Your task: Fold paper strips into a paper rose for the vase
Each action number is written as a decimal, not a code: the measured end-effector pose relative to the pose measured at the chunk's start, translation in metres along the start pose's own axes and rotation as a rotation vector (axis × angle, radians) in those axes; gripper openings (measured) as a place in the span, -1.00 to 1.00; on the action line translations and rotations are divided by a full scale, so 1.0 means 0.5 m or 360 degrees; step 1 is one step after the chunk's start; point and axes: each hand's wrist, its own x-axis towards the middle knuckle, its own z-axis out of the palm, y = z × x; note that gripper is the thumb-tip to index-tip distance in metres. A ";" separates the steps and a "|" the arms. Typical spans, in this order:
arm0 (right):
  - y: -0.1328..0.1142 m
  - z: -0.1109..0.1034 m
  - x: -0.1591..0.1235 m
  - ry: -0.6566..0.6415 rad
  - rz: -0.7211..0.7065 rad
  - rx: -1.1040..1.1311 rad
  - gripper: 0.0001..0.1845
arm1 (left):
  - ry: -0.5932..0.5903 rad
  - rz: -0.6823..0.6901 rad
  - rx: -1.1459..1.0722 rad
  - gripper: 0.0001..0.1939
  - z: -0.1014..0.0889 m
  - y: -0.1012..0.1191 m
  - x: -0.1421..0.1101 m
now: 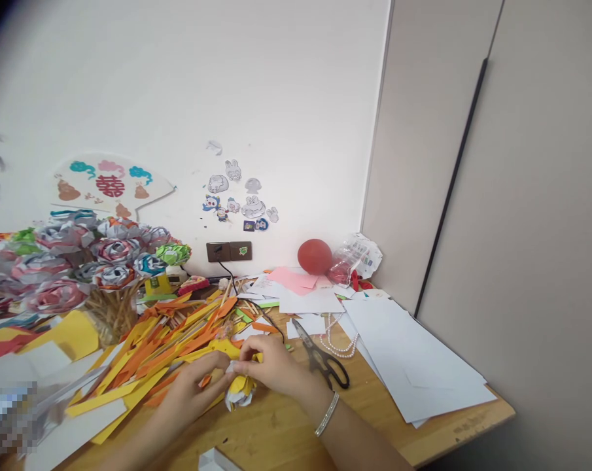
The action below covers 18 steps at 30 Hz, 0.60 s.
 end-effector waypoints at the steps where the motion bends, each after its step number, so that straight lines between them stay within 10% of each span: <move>1: 0.003 0.002 0.000 -0.0012 0.0094 0.0083 -0.87 | -0.0041 -0.0112 -0.0115 -0.81 0.001 -0.001 0.002; 18: 0.017 0.006 0.002 -0.0169 0.0214 -0.0091 -0.91 | -0.0148 -0.0354 -0.0250 -0.78 0.010 -0.027 0.008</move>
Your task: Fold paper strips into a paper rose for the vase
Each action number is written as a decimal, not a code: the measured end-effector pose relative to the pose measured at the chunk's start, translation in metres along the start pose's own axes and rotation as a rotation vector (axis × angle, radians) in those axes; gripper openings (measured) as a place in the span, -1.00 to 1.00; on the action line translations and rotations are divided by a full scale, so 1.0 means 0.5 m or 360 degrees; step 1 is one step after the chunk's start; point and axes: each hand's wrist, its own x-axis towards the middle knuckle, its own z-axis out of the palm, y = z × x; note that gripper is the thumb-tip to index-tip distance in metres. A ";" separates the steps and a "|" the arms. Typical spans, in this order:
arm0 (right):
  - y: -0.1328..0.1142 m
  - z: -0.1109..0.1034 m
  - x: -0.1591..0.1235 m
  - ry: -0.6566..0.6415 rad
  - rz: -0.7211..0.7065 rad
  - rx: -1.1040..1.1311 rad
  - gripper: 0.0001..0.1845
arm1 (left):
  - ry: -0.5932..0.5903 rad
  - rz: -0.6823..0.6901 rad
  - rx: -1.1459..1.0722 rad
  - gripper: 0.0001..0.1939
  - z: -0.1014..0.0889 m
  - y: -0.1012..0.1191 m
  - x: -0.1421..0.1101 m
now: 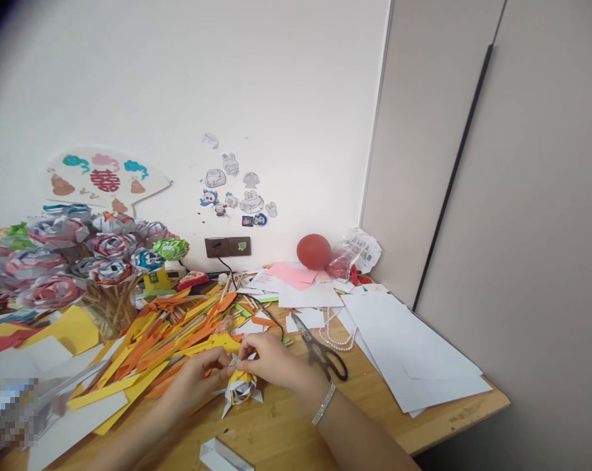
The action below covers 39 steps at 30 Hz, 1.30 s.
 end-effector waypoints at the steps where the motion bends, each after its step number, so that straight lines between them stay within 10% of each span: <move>1: 0.002 -0.002 0.001 -0.0047 0.0006 0.0025 -0.90 | 0.0002 0.0007 0.0017 -0.79 0.000 0.002 -0.002; 20: 0.013 0.001 -0.009 -0.0187 0.0080 -0.0107 -0.85 | -0.0167 -0.0222 -0.0231 -0.89 0.011 -0.016 0.000; 28: -0.003 0.000 -0.008 -0.0104 0.0077 0.0145 -0.83 | -0.0496 -0.0429 -0.0754 -0.65 -0.026 -0.018 0.007; 39: -0.022 0.010 -0.014 -0.0069 0.0109 0.0064 -0.86 | -0.0398 -0.0411 -0.0845 -0.48 -0.010 -0.029 0.017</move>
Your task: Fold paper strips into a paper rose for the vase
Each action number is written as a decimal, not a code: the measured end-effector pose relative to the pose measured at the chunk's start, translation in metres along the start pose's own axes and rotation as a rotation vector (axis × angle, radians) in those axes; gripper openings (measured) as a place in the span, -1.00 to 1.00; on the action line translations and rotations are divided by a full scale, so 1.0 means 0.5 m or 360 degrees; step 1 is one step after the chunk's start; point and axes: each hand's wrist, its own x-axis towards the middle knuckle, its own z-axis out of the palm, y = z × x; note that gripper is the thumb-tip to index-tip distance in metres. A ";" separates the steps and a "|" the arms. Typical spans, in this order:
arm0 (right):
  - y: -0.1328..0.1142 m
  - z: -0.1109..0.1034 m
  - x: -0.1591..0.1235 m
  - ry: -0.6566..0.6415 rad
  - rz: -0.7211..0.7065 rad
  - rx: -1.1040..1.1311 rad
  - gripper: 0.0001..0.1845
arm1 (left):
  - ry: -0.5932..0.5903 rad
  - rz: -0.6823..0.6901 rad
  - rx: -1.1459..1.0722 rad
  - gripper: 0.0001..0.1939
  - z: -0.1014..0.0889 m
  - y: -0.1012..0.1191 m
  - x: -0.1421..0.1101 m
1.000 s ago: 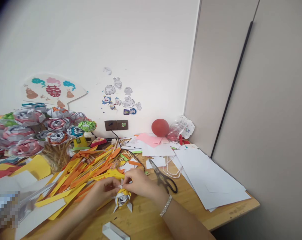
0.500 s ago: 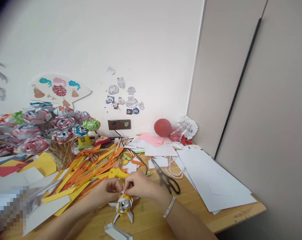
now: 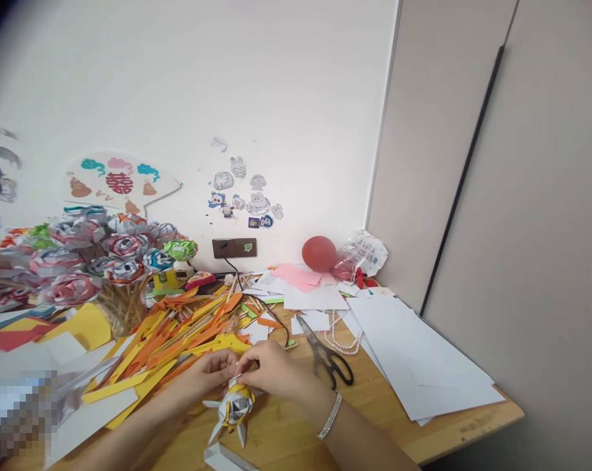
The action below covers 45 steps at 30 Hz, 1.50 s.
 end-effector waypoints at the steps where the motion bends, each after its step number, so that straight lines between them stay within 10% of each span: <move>1: -0.002 -0.001 0.000 0.0013 -0.0064 -0.0050 -0.85 | 0.0010 -0.0013 -0.0005 -0.48 0.002 0.003 -0.002; 10: 0.000 0.000 0.008 0.0046 -0.0745 -0.0418 -0.81 | 0.0167 -0.0043 -0.0003 -0.46 0.017 0.009 -0.005; 18: -0.008 0.007 0.003 0.0146 -0.0372 -0.0260 -0.85 | 0.0383 0.0129 0.0093 -0.48 0.014 0.006 -0.005; 45: 0.009 0.011 -0.005 0.0129 -0.1105 -0.0720 -0.71 | 0.0483 0.0100 -0.0077 -0.50 0.025 -0.015 0.001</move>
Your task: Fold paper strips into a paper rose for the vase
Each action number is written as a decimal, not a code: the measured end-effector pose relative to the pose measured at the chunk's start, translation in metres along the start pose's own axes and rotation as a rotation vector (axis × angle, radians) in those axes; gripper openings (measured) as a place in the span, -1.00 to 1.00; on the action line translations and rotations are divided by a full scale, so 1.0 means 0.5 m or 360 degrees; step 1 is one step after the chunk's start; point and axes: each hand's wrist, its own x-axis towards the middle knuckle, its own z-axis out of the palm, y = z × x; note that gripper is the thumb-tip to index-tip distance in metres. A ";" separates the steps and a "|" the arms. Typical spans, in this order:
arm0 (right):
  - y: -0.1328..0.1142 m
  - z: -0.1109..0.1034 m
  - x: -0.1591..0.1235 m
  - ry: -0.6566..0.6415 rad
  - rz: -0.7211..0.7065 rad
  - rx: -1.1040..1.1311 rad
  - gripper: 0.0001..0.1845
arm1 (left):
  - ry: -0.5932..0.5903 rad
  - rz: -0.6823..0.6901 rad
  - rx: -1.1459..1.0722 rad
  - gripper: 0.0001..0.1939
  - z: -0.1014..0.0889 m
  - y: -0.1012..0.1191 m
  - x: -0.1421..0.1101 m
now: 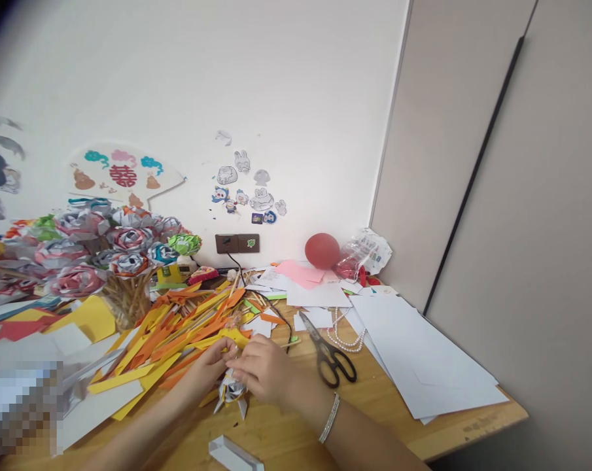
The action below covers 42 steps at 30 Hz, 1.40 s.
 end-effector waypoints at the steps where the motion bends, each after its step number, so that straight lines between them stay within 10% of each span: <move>1: -0.002 0.000 -0.001 0.0047 0.0012 0.0022 -0.72 | 0.0007 0.0017 -0.0015 -0.50 -0.001 0.002 0.001; 7: -0.030 -0.023 0.005 0.0156 -0.0106 -0.0068 -0.78 | 0.0080 0.0062 -0.0150 -0.50 -0.015 0.017 0.007; 19: 0.013 -0.019 0.003 0.0573 0.0853 0.0360 -0.74 | 0.0386 0.0089 -0.0548 -0.58 -0.012 0.043 -0.010; 25: 0.010 0.015 0.002 0.0260 0.1147 0.0831 -0.65 | 0.0456 0.0048 -0.0669 -0.57 -0.014 0.041 -0.011; 33: 0.044 0.005 -0.001 0.0717 0.1257 0.1175 -0.67 | 0.0262 0.0056 -0.0662 -0.57 -0.008 0.046 0.000; 42: 0.027 -0.031 0.003 0.0608 0.0863 0.0495 -0.89 | 0.0355 0.0456 -0.0208 -0.74 -0.037 0.072 -0.009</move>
